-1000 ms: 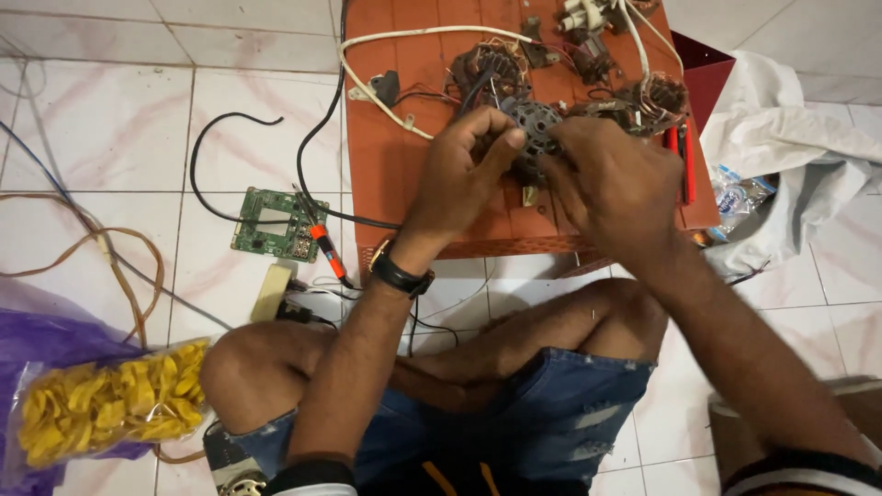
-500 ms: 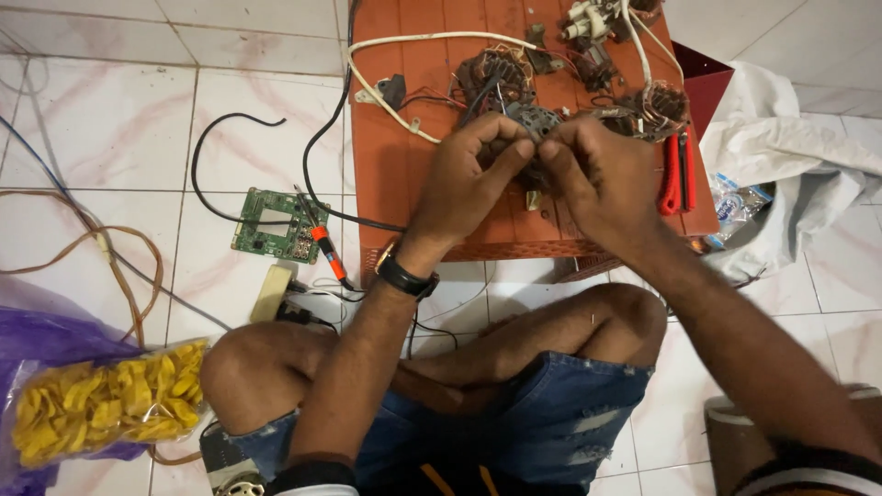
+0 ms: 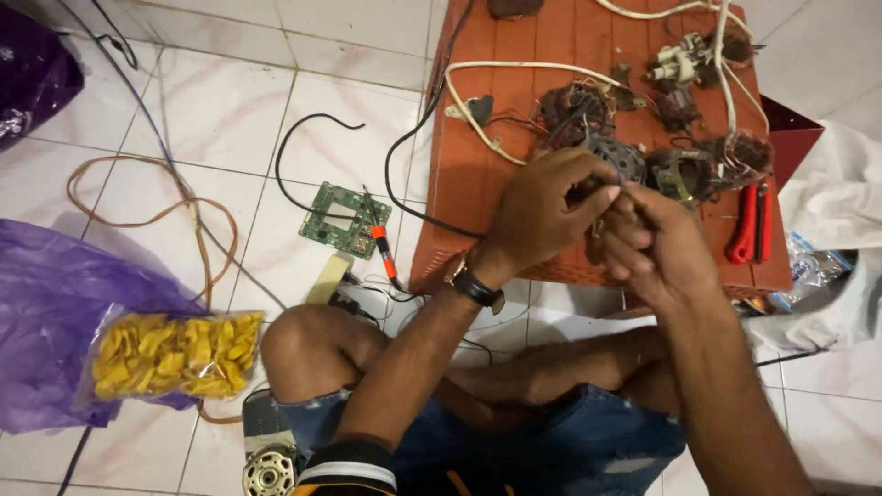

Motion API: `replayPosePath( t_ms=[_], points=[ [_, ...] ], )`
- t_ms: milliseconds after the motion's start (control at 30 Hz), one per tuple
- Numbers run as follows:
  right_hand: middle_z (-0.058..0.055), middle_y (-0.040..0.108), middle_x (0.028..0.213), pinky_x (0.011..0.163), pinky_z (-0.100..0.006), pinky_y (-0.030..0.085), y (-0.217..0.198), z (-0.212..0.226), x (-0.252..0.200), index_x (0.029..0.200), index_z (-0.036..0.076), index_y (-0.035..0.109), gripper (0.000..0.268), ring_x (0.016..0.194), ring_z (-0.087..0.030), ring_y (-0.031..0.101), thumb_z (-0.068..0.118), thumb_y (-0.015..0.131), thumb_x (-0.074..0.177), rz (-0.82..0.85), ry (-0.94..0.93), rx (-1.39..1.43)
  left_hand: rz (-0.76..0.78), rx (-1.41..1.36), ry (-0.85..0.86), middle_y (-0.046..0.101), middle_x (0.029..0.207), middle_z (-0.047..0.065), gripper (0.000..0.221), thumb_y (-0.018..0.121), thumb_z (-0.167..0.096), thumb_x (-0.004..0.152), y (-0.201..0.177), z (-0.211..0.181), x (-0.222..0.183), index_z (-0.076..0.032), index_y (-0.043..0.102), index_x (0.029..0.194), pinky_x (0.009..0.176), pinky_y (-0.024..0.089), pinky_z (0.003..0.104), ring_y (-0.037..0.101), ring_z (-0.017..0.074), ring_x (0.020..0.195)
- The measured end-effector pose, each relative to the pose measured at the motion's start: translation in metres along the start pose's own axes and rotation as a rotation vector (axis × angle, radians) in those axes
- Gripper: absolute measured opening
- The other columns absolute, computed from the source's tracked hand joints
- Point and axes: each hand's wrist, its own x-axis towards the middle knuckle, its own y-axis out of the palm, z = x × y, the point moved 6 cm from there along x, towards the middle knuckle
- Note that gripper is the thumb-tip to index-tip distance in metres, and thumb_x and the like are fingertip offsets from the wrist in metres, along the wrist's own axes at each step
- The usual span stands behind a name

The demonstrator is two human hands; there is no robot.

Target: The person sits on the floor at a low table with disassembled electric motor parts and works on a motor stator by hand, threading and pressing wire ends into the stator slots and adjusting the windings. They handle the motor housing and copper coil components one at a time while other motor parts and a circuit board sit on the table.

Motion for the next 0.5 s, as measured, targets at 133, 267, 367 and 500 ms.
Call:
replayPosePath(
  t_ms=[133,267,367,500],
  points=[
    [-0.012,0.054,0.052,0.040,-0.036,0.051,-0.003,0.019,-0.019,0.084,0.006,0.062,0.041,0.038,-0.024,0.060,0.026,0.048,0.116,-0.306,-0.285,-0.402,0.000,-0.135,-0.093,0.069,0.088,0.005,0.012,0.067,-0.030,0.094,-0.009,-0.004,0.005,-0.021,0.070,0.100,0.078,0.056,0.037,0.072,0.0296,0.090],
    [-0.016,0.067,0.084,0.067,-0.041,0.053,0.028,0.061,-0.046,0.111,0.000,0.070,0.006,0.075,-0.034,0.069,0.006,0.070,0.109,-0.268,-0.921,-1.165,-0.051,-0.287,-0.209,0.070,0.080,0.004,0.012,0.071,-0.026,0.091,-0.006,0.005,0.002,-0.017,0.073,0.098,0.069,0.057,0.031,0.073,0.0201,0.081],
    [-0.016,0.071,0.096,0.076,-0.045,0.056,0.050,0.071,-0.058,0.114,0.002,0.075,0.014,0.088,-0.038,0.071,0.010,0.079,0.104,-0.240,-1.184,-1.532,-0.062,-0.377,-0.262,0.070,0.077,0.003,0.012,0.072,-0.024,0.091,-0.002,0.008,0.001,-0.014,0.074,0.097,0.066,0.056,0.028,0.071,0.0131,0.077],
    [-0.009,0.068,0.089,0.072,-0.039,0.057,0.054,0.069,-0.057,0.110,0.006,0.077,0.012,0.075,-0.029,0.069,0.015,0.075,0.103,-0.165,-1.378,-1.714,-0.059,-0.346,-0.272,0.070,0.072,0.006,0.010,0.075,-0.021,0.090,-0.004,0.003,0.004,-0.012,0.075,0.095,0.061,0.055,0.028,0.070,0.0135,0.072]
  ],
)
